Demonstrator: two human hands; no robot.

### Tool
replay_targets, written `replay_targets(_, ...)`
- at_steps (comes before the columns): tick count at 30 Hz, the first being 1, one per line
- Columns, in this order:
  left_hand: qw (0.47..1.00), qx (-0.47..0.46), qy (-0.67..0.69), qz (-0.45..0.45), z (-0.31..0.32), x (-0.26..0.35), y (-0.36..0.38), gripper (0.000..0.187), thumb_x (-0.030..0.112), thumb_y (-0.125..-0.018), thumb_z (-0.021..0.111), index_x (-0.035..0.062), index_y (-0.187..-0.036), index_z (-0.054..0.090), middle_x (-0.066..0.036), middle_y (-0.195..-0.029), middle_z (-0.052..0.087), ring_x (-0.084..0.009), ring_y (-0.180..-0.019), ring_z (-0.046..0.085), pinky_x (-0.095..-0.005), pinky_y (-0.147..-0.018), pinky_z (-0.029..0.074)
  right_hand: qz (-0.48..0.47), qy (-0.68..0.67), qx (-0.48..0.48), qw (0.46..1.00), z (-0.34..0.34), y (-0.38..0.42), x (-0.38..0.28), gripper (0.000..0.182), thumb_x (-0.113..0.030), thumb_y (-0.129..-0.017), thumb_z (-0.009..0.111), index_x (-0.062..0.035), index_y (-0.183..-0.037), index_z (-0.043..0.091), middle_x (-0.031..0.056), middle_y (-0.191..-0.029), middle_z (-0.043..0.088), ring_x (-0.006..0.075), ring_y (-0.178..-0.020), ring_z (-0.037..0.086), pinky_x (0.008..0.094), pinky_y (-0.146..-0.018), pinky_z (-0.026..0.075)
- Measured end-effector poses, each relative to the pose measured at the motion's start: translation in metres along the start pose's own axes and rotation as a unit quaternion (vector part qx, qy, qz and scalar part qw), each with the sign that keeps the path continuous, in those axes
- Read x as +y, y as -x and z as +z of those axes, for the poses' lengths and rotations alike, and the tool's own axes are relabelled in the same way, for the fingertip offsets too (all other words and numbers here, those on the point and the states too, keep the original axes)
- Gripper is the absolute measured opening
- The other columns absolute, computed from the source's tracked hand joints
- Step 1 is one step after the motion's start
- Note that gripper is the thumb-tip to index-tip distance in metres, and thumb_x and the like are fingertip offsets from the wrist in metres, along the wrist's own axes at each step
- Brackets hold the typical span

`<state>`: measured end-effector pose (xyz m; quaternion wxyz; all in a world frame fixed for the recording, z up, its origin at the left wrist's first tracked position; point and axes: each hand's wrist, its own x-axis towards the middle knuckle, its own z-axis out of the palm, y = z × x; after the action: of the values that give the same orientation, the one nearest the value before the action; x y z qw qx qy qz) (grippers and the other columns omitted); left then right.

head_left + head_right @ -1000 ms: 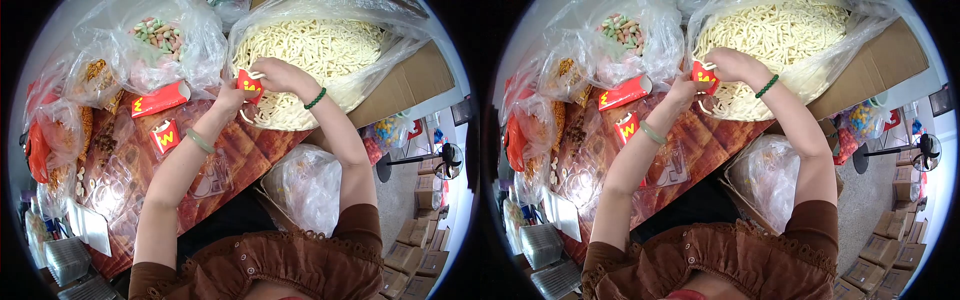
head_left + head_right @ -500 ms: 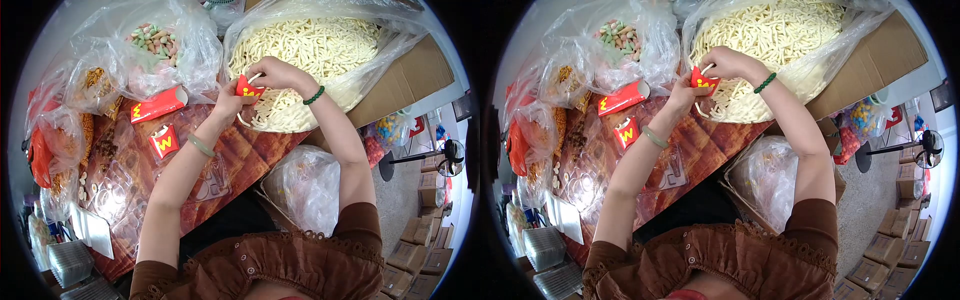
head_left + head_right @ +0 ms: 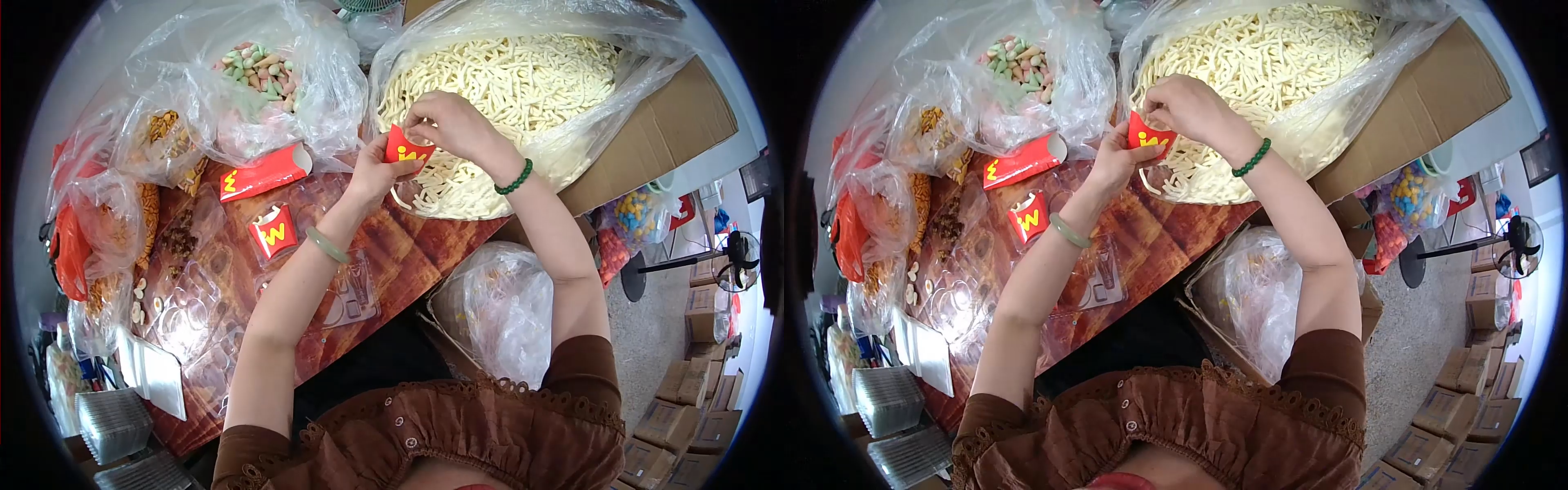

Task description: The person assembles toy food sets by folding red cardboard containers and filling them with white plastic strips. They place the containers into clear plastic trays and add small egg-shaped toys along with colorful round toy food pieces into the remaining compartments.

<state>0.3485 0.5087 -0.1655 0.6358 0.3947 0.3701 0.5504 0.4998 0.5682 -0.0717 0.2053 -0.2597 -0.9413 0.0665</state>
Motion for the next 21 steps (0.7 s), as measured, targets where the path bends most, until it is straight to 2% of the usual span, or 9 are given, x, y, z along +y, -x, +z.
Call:
replay_targets(4,1.0,0.0,0.025,0.014,0.0,-0.002,0.0,0.044,-0.008,-0.074,0.069,0.0011,-0.113,0.052,-0.007,-0.104,0.06,-0.0169,-0.09,0.061,-0.0296,-0.076,0.055,0.083,-0.051,-0.04,0.994,0.005,0.001,-0.017,0.01,-0.008,-0.08,0.06,0.0001,-0.087,0.061,0.0103,-0.087,0.065,0.0234,-0.076,0.062,0.034,-0.067,0.049)
replay_targets(7,0.999,-0.017,0.022,0.037,-0.003,-0.007,0.003,0.043,-0.009,-0.073,0.069,0.0008,-0.112,0.053,-0.007,-0.104,0.061,-0.0172,-0.091,0.062,-0.0299,-0.077,0.055,0.124,-0.102,-0.126,0.979,0.0,0.002,-0.019,0.012,-0.008,-0.082,0.059,-0.0005,-0.091,0.061,0.0109,-0.085,0.065,0.0213,-0.073,0.063,0.0315,-0.065,0.049)
replay_targets(9,0.998,-0.001,0.041,0.042,-0.004,-0.006,0.006,0.044,-0.01,-0.073,0.069,0.0005,-0.112,0.053,-0.007,-0.104,0.061,-0.017,-0.092,0.062,-0.0295,-0.078,0.054,0.102,-0.204,0.004,0.974,-0.008,0.007,-0.018,0.016,-0.012,-0.084,0.06,-0.0003,-0.096,0.06,0.0108,-0.084,0.065,0.0179,-0.073,0.063,0.0281,-0.066,0.049)
replay_targets(10,0.997,0.016,0.063,0.043,-0.005,-0.006,0.009,0.044,-0.01,-0.073,0.069,0.0003,-0.113,0.053,-0.007,-0.105,0.062,-0.0168,-0.092,0.062,-0.0292,-0.079,0.054,0.1,-0.205,0.003,0.974,-0.012,0.01,-0.02,0.016,-0.012,-0.084,0.06,-0.0003,-0.096,0.06,0.0108,-0.084,0.065,0.0179,-0.073,0.063,0.0281,-0.066,0.049)
replay_targets(12,0.996,0.019,0.064,0.055,-0.006,0.0,0.017,0.045,-0.01,-0.073,0.069,0.0002,-0.114,0.053,-0.007,-0.106,0.062,-0.0165,-0.093,0.061,-0.0291,-0.081,0.053,0.188,-0.111,0.136,0.966,-0.022,0.019,-0.025,0.024,-0.019,-0.084,0.066,0.0005,-0.097,0.062,0.0092,-0.084,0.066,0.0143,-0.072,0.062,0.0261,-0.065,0.05)
replay_targets(14,0.996,0.017,0.063,0.064,-0.006,0.003,0.025,0.046,-0.01,-0.073,0.069,0.0002,-0.115,0.053,-0.008,-0.106,0.063,-0.0161,-0.094,0.061,-0.0291,-0.082,0.052,0.23,-0.096,0.115,0.962,-0.012,0.028,-0.019,0.026,-0.018,-0.082,0.068,0.0006,-0.099,0.063,0.0079,-0.081,0.066,0.0125,-0.068,0.061,0.0256,-0.064,0.05)
replay_targets(16,0.996,0.008,0.039,0.083,-0.005,0.003,0.031,0.047,-0.009,-0.073,0.07,-0.0002,-0.116,0.053,-0.007,-0.107,0.063,-0.0149,-0.094,0.061,-0.0286,-0.084,0.051,0.253,-0.2,0.053,0.945,-0.008,0.032,-0.025,0.028,-0.018,-0.08,0.071,0.0018,-0.098,0.063,0.0065,-0.078,0.066,0.0106,-0.068,0.06,0.0245,-0.064,0.05)
replay_targets(17,0.996,0.008,0.039,0.083,-0.004,0.002,0.034,0.047,-0.009,-0.073,0.07,-0.0002,-0.116,0.053,-0.007,-0.107,0.063,-0.0149,-0.094,0.061,-0.0286,-0.084,0.051,0.223,-0.224,0.094,0.944,-0.004,0.033,-0.03,0.027,-0.016,-0.079,0.072,0.0033,-0.096,0.064,0.0063,-0.077,0.066,0.0095,-0.069,0.06,0.0239,-0.065,0.05)
replay_targets(21,0.993,0.029,0.01,0.116,-0.006,0.002,0.05,0.047,-0.008,-0.073,0.071,0.0001,-0.116,0.053,-0.006,-0.105,0.063,-0.0141,-0.093,0.061,-0.0284,-0.083,0.051,0.24,-0.208,0.096,0.943,0.006,0.029,-0.048,0.022,-0.012,-0.08,0.071,0.0038,-0.095,0.064,0.0058,-0.08,0.066,0.0079,-0.071,0.059,0.0225,-0.065,0.049)
